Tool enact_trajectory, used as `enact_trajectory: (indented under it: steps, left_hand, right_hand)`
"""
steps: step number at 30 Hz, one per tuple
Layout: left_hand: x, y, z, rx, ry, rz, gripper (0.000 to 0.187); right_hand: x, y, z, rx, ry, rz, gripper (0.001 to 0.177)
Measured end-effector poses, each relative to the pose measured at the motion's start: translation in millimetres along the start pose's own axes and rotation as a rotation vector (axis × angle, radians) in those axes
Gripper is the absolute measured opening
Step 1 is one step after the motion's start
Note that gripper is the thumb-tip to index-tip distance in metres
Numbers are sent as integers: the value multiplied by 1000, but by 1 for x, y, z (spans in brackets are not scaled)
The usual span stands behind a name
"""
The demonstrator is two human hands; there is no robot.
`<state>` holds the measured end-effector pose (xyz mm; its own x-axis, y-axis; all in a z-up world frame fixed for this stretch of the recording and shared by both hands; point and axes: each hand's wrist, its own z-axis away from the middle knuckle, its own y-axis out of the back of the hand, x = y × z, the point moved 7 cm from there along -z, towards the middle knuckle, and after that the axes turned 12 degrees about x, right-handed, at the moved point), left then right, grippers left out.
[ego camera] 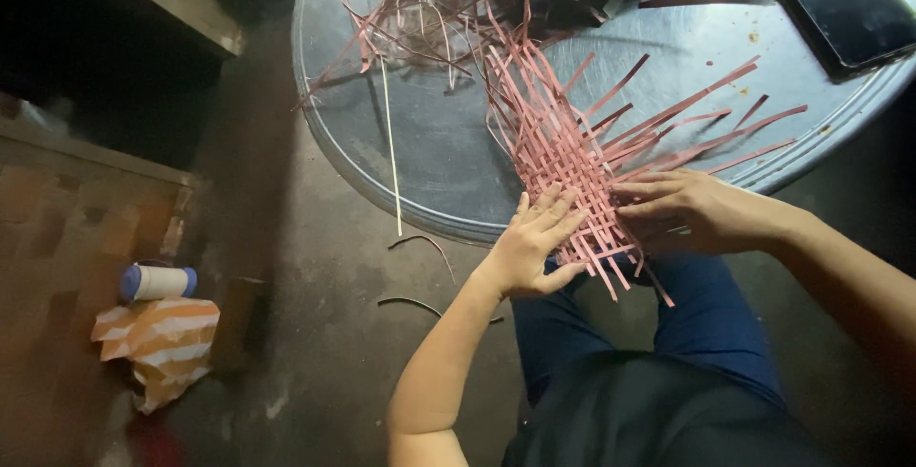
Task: Weaving a basket base by interlacing pink and green plastic strips on a round metal table.
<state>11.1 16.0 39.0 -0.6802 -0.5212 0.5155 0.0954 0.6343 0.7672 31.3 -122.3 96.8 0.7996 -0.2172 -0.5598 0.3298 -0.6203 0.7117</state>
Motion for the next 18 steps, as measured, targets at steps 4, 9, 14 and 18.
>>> enact_trajectory:
  steps: [4, 9, 14, 18]
  left_hand:
    - [0, -2, 1, -12, 11, -19, 61]
    - [-1, -9, 3, 38, -5, -69, 65]
    - [8, -3, -3, -29, 132, -58, 69]
    - [7, -2, -7, -73, 162, -39, 64]
  right_hand:
    - [1, 0, 0, 9, 5, 19, 39]
    - [3, 0, 0, 9, 0, 26, 38]
    - [3, 3, -1, 69, 12, 15, 31]
    - [-9, 9, -10, 58, 21, -37, 25]
